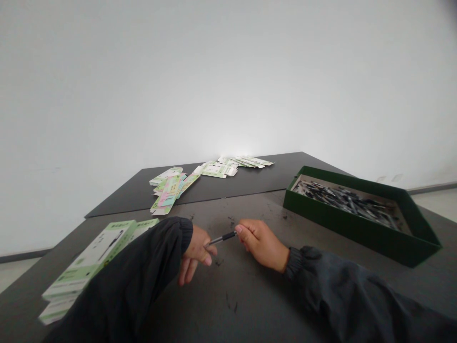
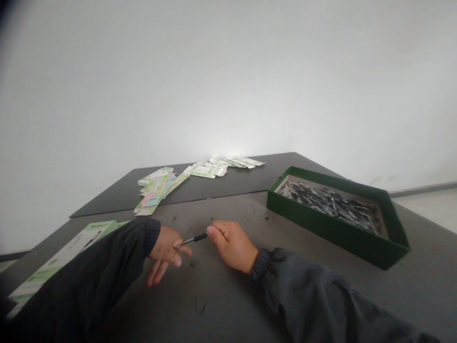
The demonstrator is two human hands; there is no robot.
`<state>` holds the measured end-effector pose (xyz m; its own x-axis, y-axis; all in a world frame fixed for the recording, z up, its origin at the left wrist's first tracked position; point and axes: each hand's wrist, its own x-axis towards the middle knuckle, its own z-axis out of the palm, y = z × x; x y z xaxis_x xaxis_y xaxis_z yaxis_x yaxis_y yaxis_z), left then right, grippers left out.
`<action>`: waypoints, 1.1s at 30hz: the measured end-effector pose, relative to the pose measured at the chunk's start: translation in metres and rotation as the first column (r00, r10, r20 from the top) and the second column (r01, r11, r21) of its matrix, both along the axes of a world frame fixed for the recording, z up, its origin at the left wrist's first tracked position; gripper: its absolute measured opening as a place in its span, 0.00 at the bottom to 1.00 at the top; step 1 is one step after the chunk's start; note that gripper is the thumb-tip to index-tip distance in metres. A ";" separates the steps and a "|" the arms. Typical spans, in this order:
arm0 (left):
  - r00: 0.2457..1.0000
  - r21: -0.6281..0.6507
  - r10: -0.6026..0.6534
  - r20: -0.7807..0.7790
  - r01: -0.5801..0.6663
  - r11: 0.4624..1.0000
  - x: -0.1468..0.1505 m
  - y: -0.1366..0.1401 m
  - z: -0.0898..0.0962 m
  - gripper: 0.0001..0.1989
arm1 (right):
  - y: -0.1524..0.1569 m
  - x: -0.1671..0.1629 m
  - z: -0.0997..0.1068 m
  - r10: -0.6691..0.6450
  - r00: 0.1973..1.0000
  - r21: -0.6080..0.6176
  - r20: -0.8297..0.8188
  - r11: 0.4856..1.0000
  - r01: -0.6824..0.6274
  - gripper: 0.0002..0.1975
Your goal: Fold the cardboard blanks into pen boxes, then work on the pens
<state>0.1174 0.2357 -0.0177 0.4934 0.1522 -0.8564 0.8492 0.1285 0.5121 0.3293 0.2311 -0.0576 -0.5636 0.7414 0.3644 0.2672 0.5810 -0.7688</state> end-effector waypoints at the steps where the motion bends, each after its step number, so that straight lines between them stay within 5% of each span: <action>1: 1.000 0.002 -0.001 -0.001 0.001 1.000 -0.001 0.001 -0.001 0.31 | 0.000 0.000 0.000 0.006 1.000 -0.016 -0.006 1.000 -0.006 0.19; 13: 0.999 -0.049 0.046 -0.003 -0.046 0.998 -0.010 0.008 -0.015 0.35 | 0.007 -0.010 -0.015 0.060 0.995 -0.275 -0.075 0.958 -0.078 0.18; 24: 1.000 0.001 0.016 -0.003 -0.016 1.000 -0.008 0.006 -0.009 0.33 | 0.000 -0.007 -0.007 -0.001 0.999 -0.053 -0.050 0.999 -0.002 0.16; 33: 1.000 -0.041 -0.026 0.005 0.026 0.999 -0.006 0.006 -0.008 0.33 | 0.003 -0.011 -0.014 0.009 0.998 -0.341 -0.069 0.940 -0.032 0.21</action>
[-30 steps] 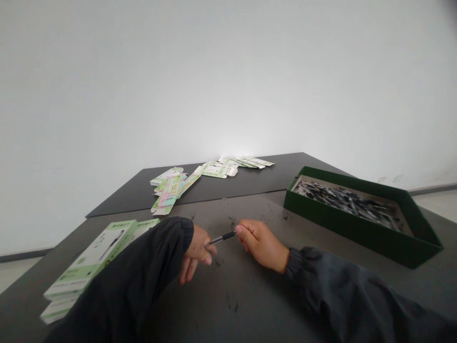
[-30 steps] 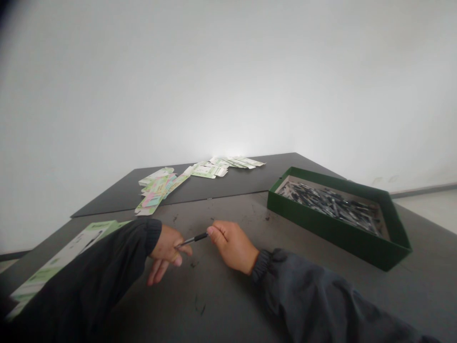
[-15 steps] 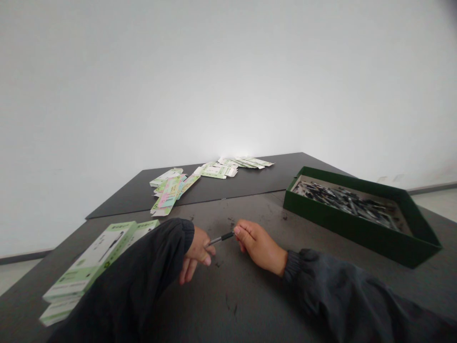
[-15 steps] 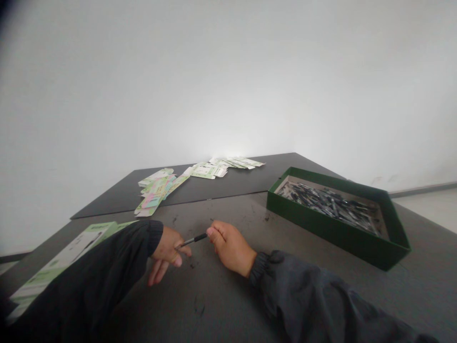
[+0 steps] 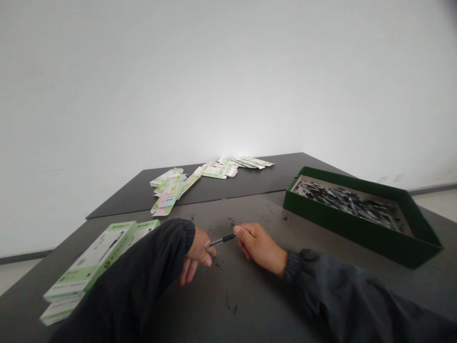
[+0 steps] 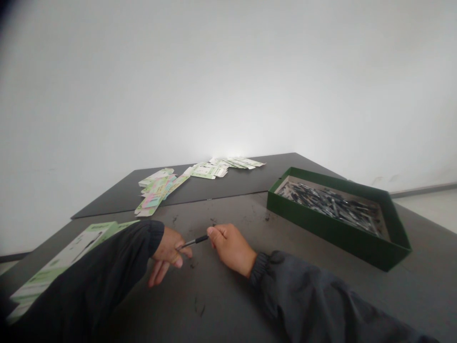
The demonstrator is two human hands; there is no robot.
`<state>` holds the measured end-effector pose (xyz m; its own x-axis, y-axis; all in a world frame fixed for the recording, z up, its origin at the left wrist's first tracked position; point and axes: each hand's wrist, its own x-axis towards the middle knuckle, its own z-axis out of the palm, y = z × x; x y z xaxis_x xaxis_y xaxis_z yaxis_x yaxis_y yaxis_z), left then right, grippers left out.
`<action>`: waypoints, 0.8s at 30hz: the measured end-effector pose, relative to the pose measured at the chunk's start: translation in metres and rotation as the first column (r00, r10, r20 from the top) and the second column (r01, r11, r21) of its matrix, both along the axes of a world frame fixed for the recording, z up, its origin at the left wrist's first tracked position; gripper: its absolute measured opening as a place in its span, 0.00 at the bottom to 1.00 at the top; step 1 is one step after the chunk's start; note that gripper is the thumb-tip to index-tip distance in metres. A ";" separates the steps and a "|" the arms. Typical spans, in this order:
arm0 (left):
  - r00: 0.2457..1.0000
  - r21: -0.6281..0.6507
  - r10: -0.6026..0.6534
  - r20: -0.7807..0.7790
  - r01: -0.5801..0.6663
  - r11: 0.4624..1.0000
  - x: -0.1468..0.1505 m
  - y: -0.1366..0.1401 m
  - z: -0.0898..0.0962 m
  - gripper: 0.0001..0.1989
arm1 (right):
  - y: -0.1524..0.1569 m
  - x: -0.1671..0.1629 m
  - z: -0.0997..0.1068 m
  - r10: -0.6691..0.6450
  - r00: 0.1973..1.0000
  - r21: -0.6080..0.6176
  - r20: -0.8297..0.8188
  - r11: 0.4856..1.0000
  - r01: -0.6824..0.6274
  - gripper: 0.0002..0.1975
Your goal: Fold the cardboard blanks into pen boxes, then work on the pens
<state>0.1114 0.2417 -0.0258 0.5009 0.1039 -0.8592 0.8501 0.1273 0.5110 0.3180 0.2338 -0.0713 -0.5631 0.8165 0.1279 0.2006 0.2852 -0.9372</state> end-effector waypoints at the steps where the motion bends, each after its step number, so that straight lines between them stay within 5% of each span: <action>1: 1.000 -0.005 0.008 0.003 -0.008 1.000 0.000 0.000 -0.001 0.33 | 0.000 0.000 0.001 0.007 1.000 -0.034 -0.008 0.999 -0.007 0.21; 4: 0.999 -0.004 0.041 0.006 -0.041 0.999 -0.001 0.001 -0.002 0.33 | -0.001 0.000 0.004 0.026 0.999 -0.052 -0.039 0.998 -0.028 0.19; 10: 0.997 -0.036 0.082 0.011 -0.082 0.996 -0.002 0.001 -0.004 0.34 | 0.000 0.004 0.005 0.027 1.000 0.131 -0.015 0.991 -0.025 0.19; 17: 1.000 0.002 0.011 0.024 -0.011 1.000 0.003 -0.004 0.007 0.30 | -0.003 0.010 0.012 -0.014 0.998 0.408 0.058 0.913 -0.011 0.17; 24: 0.999 -0.002 0.017 0.027 -0.017 1.000 0.004 -0.005 0.009 0.29 | -0.001 0.013 0.018 0.030 0.996 0.532 0.087 0.844 -0.072 0.14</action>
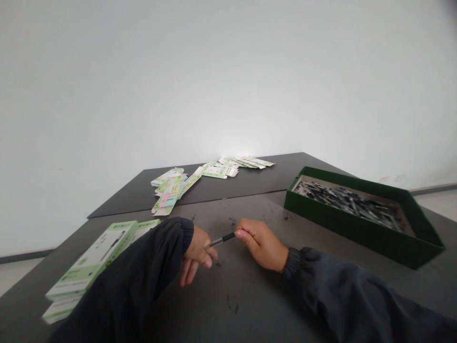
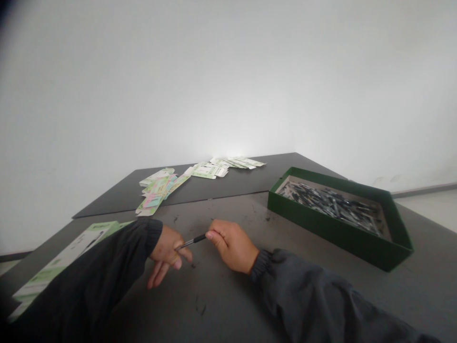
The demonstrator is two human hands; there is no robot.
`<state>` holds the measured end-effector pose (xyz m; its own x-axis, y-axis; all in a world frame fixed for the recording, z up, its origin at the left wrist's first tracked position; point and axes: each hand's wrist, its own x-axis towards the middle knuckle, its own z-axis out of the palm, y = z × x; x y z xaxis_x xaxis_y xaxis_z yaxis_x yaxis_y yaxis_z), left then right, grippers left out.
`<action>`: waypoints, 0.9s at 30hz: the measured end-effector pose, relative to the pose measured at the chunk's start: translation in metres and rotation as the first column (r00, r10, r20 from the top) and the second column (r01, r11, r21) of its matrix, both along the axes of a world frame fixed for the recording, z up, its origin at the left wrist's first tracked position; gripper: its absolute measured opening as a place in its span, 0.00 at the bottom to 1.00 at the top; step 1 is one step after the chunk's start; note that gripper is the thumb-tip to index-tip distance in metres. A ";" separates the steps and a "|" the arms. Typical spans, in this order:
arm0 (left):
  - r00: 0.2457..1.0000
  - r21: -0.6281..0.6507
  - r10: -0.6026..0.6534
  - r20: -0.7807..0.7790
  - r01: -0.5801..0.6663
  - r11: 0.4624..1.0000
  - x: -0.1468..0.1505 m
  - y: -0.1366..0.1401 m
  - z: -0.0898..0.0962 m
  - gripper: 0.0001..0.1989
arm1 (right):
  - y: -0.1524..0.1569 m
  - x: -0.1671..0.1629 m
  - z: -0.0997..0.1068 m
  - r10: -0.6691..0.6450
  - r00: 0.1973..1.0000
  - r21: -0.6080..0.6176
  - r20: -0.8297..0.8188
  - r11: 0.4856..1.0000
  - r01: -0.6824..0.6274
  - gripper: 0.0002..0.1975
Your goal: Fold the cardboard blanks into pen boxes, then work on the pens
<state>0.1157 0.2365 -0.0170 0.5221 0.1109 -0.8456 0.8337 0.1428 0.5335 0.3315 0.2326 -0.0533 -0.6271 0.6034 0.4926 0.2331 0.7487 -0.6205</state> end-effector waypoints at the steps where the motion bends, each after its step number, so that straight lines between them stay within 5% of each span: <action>1: 1.000 0.002 0.002 0.000 -0.002 1.000 0.001 0.000 0.001 0.30 | 0.000 0.000 0.001 0.003 1.000 0.009 -0.002 1.000 -0.003 0.14; 7: 1.000 0.040 -0.005 -0.030 0.006 0.999 0.002 -0.001 0.003 0.30 | 0.001 0.001 -0.002 -0.020 1.000 -0.036 -0.007 0.999 0.019 0.12; 11: 0.999 0.032 -0.010 -0.038 0.011 0.999 -0.003 0.002 -0.003 0.32 | 0.003 -0.004 -0.011 -0.029 0.999 -0.239 -0.026 0.971 0.022 0.15; 16: 0.999 -0.045 0.042 -0.007 -0.043 0.998 -0.008 0.006 -0.012 0.34 | 0.001 -0.012 -0.017 0.065 0.984 -0.607 -0.165 0.780 -0.153 0.20; 19: 0.998 -0.053 0.055 -0.020 -0.056 0.997 -0.007 0.006 -0.014 0.32 | -0.001 -0.014 -0.018 0.053 0.964 -0.709 -0.262 0.667 -0.229 0.21; 24: 0.996 -0.035 0.082 -0.022 -0.082 0.996 -0.006 0.005 -0.015 0.33 | -0.001 -0.014 -0.019 -0.026 0.952 -0.757 -0.307 0.613 -0.227 0.23; 27: 0.997 -0.048 0.078 -0.020 -0.079 0.996 -0.007 0.006 -0.016 0.34 | 0.000 -0.014 -0.020 -0.032 0.959 -0.755 -0.283 0.625 -0.201 0.24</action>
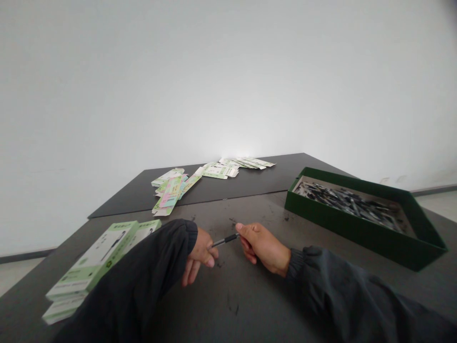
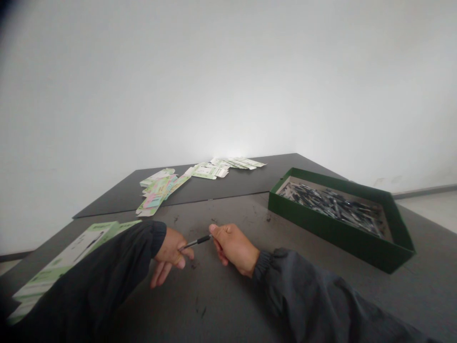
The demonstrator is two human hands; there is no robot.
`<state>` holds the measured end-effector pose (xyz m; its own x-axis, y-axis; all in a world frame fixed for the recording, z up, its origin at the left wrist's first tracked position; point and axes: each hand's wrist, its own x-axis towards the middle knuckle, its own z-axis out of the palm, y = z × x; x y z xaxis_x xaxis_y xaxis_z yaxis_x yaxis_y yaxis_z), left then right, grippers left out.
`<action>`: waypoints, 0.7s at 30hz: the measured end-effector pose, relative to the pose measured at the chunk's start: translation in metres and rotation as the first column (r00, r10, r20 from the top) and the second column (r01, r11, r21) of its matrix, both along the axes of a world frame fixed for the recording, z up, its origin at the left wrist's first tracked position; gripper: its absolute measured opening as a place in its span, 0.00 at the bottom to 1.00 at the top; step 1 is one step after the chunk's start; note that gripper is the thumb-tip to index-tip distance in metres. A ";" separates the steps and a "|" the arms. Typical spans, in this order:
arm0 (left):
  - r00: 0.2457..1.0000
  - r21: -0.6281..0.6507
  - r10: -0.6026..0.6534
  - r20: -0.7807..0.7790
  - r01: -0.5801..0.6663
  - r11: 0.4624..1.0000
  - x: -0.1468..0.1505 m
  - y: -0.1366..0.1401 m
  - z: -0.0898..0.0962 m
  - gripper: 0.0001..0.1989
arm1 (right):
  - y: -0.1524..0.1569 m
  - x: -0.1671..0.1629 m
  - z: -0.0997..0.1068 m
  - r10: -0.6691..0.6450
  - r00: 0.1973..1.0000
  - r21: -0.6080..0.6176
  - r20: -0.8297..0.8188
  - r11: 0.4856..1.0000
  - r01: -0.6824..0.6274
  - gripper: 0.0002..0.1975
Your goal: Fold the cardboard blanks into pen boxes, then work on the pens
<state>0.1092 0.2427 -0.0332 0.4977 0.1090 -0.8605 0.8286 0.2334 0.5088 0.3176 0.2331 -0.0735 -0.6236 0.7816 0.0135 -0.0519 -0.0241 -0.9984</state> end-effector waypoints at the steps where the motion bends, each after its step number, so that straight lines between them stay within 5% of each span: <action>1: 1.000 0.001 -0.001 0.005 0.001 1.000 0.000 0.000 0.000 0.34 | 0.000 0.000 0.000 -0.009 1.000 0.012 0.010 1.000 0.009 0.23; 7: 1.000 -0.002 0.001 0.010 -0.001 1.000 0.001 0.000 0.000 0.34 | 0.002 -0.002 -0.002 -0.056 0.995 0.101 0.084 0.994 0.047 0.20; 10: 1.000 0.015 0.003 -0.008 -0.003 1.000 0.001 -0.001 0.000 0.34 | 0.001 0.000 0.001 -0.090 0.984 0.248 0.152 0.968 0.050 0.20; 15: 0.998 0.022 -0.059 0.013 0.058 0.998 0.001 -0.001 0.002 0.32 | -0.002 0.006 0.011 -0.201 0.957 0.575 0.211 0.817 0.045 0.19; 21: 0.998 0.014 -0.055 0.023 0.055 0.998 0.002 -0.002 0.005 0.30 | -0.004 0.009 0.017 -0.256 0.939 0.715 0.230 0.699 0.015 0.17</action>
<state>0.1115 0.2411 -0.0285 0.5236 0.0924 -0.8470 0.8277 0.1805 0.5313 0.3271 0.2294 -0.0563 -0.5785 0.6968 0.4240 0.2942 0.6631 -0.6883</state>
